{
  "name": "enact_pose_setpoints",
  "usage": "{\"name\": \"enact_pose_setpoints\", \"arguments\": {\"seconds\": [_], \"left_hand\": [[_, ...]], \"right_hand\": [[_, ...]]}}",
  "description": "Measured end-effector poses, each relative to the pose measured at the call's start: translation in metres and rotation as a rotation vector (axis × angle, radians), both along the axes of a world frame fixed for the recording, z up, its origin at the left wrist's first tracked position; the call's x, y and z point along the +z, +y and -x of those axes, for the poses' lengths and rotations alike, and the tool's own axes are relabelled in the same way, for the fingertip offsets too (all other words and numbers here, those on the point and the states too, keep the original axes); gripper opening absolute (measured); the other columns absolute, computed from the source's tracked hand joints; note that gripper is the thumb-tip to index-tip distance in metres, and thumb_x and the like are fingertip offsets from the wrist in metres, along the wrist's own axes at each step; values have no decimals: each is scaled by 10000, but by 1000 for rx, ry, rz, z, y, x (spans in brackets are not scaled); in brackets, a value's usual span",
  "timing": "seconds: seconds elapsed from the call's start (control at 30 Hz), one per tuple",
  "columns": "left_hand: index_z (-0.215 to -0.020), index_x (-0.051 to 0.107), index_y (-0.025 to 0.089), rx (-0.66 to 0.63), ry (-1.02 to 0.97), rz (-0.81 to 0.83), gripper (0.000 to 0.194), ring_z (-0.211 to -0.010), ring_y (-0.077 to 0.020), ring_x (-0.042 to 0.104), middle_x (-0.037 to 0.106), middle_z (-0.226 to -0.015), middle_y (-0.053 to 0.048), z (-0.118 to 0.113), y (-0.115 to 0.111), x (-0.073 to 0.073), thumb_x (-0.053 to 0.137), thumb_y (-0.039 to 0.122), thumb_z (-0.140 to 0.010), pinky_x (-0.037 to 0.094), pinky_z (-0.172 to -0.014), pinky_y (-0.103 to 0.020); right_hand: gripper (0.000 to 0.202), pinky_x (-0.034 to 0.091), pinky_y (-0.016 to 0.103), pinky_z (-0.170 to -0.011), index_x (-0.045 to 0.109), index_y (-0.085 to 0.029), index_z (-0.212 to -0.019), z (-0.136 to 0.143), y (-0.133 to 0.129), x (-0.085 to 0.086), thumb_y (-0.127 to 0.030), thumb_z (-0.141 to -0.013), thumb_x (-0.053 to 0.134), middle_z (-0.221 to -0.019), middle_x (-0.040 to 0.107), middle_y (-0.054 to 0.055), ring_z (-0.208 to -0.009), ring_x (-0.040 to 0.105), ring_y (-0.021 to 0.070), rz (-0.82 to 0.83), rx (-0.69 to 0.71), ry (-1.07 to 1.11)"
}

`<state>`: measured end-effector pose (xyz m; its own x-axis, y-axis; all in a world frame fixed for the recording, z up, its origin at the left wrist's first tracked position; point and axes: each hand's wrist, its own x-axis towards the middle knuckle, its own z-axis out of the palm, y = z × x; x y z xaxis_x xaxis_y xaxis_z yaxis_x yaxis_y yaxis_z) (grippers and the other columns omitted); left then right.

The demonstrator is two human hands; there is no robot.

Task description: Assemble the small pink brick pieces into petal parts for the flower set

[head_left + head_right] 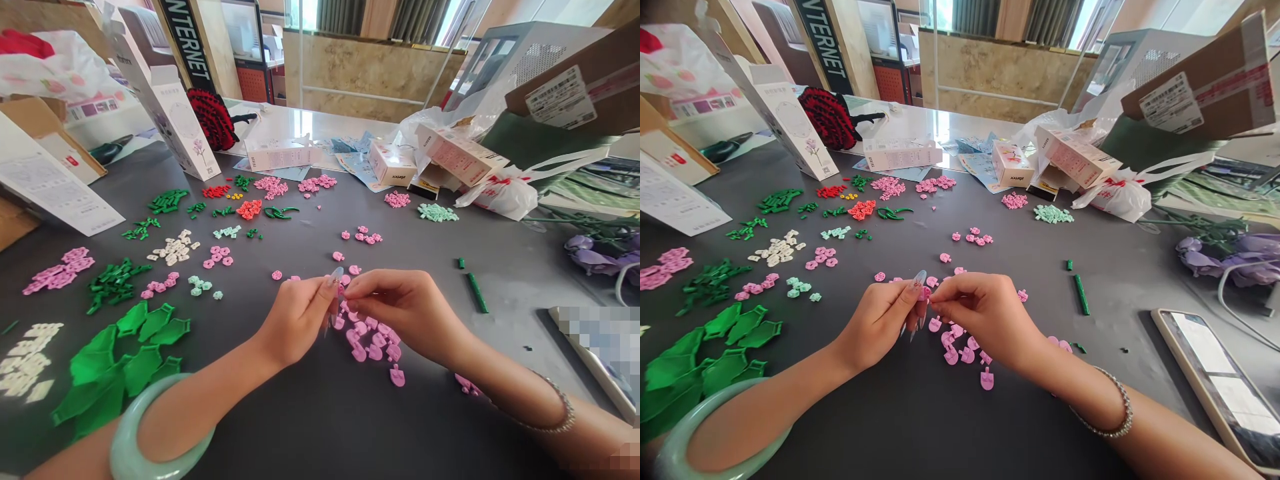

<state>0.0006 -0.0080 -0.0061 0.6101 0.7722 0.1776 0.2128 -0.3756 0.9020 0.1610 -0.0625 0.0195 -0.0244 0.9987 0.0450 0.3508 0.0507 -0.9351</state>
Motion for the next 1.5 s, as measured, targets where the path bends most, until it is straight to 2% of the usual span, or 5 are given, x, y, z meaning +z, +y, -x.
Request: {"name": "enact_pose_setpoints", "arguments": {"seconds": [0.33, 0.73, 0.97, 1.2, 1.5], "left_hand": [[-577, 513, 148, -28, 23, 16, 477, -439, -76, 476, 494, -453, 27, -1, -1, -1, 306, 352, -956, 394, -477, -185], [-577, 506, 152, -38, 14, 82, 462, -442, -80, 477, 496, -456, 21, -1, -3, -2, 317, 354, -947, 382, -451, -187], [-556, 505, 152, -33, 21, 77, 480, -432, -78, 466, 486, -439, 24, -2, -3, 0, 316, 356, -948, 382, -456, -184], [-527, 467, 153, -85, 0, 149, 461, -428, -69, 434, 465, -448, 28, -3, -4, 2, 350, 339, -933, 359, -437, -174], [-592, 512, 153, -90, -17, 171, 458, -448, -88, 467, 487, -468, 19, -2, -4, -1, 326, 385, -939, 375, -446, -193]], "right_hand": [[54, 518, 242, -580, 666, -179, -715, 0, 0, 0, -183, -739, 618, -677, 678, 13, -612, 614, 130, -14, -39, -35], [54, 550, 255, -608, 630, -176, -784, 2, 3, -6, -216, -749, 637, -715, 659, 13, -639, 627, 127, 31, -19, 144], [61, 542, 257, -603, 667, -178, -773, 0, 2, -2, -181, -753, 609, -712, 681, 14, -625, 626, 130, 23, -21, 58], [56, 516, 229, -577, 671, -177, -753, -2, 1, 1, -181, -754, 615, -688, 681, 7, -620, 618, 122, -19, -40, 1], [86, 503, 243, -566, 676, -175, -744, 0, 2, 1, -234, -766, 618, -674, 668, 14, -590, 583, 121, -8, -30, -12]]}}
